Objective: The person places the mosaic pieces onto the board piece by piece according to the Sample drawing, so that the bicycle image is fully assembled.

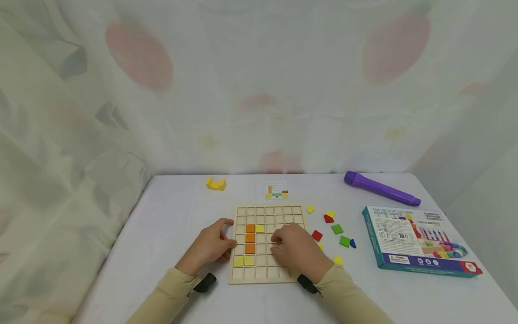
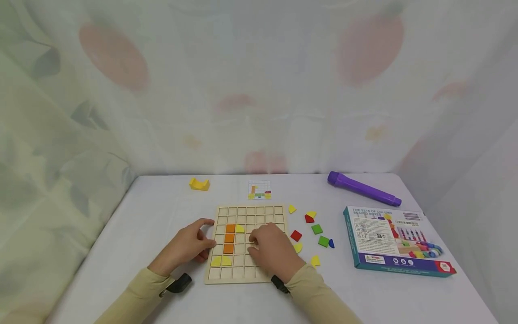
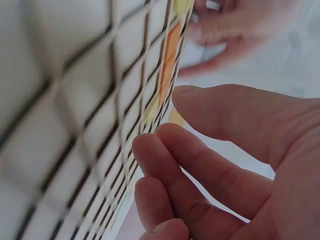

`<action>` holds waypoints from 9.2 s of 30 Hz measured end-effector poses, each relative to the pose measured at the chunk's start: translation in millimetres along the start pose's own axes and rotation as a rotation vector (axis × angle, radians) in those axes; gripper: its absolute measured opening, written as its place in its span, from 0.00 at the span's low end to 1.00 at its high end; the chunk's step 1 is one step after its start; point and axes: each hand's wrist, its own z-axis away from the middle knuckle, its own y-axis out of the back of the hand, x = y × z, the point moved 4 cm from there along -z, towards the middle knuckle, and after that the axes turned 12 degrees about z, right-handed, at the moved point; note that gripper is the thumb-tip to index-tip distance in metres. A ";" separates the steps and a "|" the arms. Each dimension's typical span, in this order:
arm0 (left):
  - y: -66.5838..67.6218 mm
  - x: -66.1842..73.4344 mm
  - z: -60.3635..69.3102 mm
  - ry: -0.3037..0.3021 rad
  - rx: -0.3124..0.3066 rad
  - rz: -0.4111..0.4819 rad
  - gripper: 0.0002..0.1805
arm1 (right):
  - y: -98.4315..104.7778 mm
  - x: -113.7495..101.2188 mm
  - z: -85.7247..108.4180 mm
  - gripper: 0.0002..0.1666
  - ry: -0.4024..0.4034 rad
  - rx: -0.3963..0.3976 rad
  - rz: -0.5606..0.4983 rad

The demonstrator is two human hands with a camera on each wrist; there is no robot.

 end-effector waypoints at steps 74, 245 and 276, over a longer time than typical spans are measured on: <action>1.2 2.0 2.4 0.000 0.002 0.002 0.37 | -12.3 -53.8 9.6 0.12 0.226 0.064 0.123; -0.3 1.3 2.1 0.004 0.007 -0.034 0.36 | -22.9 -58.4 16.2 0.10 0.274 0.026 0.156; 0.5 1.0 1.5 0.011 0.011 -0.014 0.37 | 16.3 89.3 83.5 0.13 -0.129 -0.064 0.142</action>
